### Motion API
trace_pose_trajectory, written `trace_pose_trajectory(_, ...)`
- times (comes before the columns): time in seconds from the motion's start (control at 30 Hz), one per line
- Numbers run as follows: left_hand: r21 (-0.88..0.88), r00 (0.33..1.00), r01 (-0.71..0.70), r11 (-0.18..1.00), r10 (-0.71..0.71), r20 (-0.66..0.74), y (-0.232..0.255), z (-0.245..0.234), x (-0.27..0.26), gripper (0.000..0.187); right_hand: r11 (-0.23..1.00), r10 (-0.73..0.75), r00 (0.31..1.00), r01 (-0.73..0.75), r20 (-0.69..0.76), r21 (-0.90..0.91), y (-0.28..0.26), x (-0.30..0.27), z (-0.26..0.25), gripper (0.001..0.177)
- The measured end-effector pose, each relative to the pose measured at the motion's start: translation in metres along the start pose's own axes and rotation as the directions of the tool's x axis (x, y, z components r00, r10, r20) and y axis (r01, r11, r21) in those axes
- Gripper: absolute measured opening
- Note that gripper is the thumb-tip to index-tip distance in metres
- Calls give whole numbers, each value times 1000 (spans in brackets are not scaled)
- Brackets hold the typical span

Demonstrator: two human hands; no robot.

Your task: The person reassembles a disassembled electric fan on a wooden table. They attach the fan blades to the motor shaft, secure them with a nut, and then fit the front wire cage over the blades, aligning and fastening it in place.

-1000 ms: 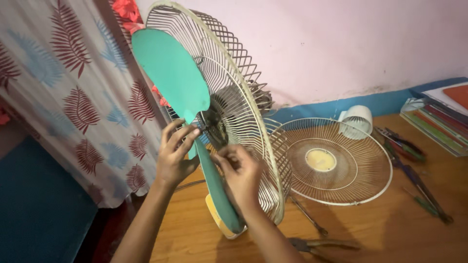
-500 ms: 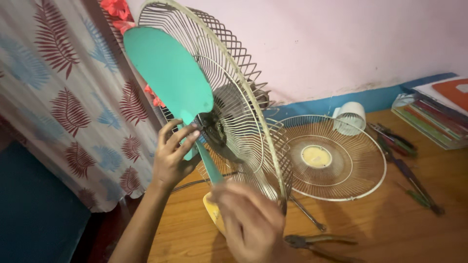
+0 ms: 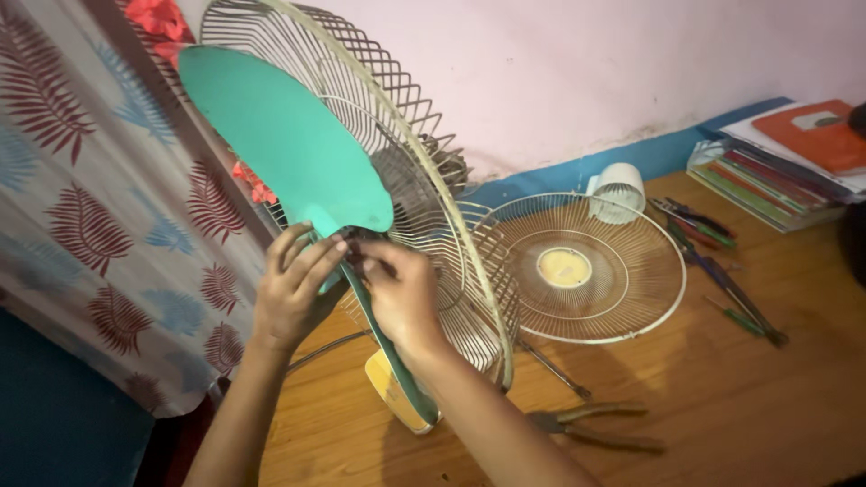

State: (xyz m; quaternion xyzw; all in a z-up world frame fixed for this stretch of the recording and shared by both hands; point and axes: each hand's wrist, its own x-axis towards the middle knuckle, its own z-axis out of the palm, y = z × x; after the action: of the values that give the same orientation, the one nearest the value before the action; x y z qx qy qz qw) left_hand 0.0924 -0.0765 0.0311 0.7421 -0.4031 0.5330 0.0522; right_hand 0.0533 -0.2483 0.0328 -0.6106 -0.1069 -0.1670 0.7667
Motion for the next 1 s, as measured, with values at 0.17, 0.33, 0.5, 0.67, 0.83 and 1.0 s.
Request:
trace_pose_trajectory(0.17,-154,996,74,985,-80,-35,-6,-4,-3,77,876,-167,986,153,10,-458,-11,16,7,21)
trace_pose_trajectory(0.33,-123,996,89,988,-91,-7,-5,-9,4,79,914,-141,990,136,15,-383,7,19,1,25)
trace_pose_trajectory(0.5,-147,988,148,978,-151,-9,1,-11,7,79,997,22,999,-18,50,-73,35,22,0,31)
trace_pose_trajectory(0.67,-180,982,179,967,-186,-22,3,-12,10,83,971,226,963,-234,144,39,33,15,-3,36)
trace_pose_trajectory(0.83,-190,948,318,929,-318,33,11,-13,12,85,991,-107,985,117,134,-67,-20,-8,-20,29)
trace_pose_trajectory(1.0,-149,933,359,921,-359,31,14,-13,13,90,840,-439,896,438,74,-321,-31,-101,-62,31)
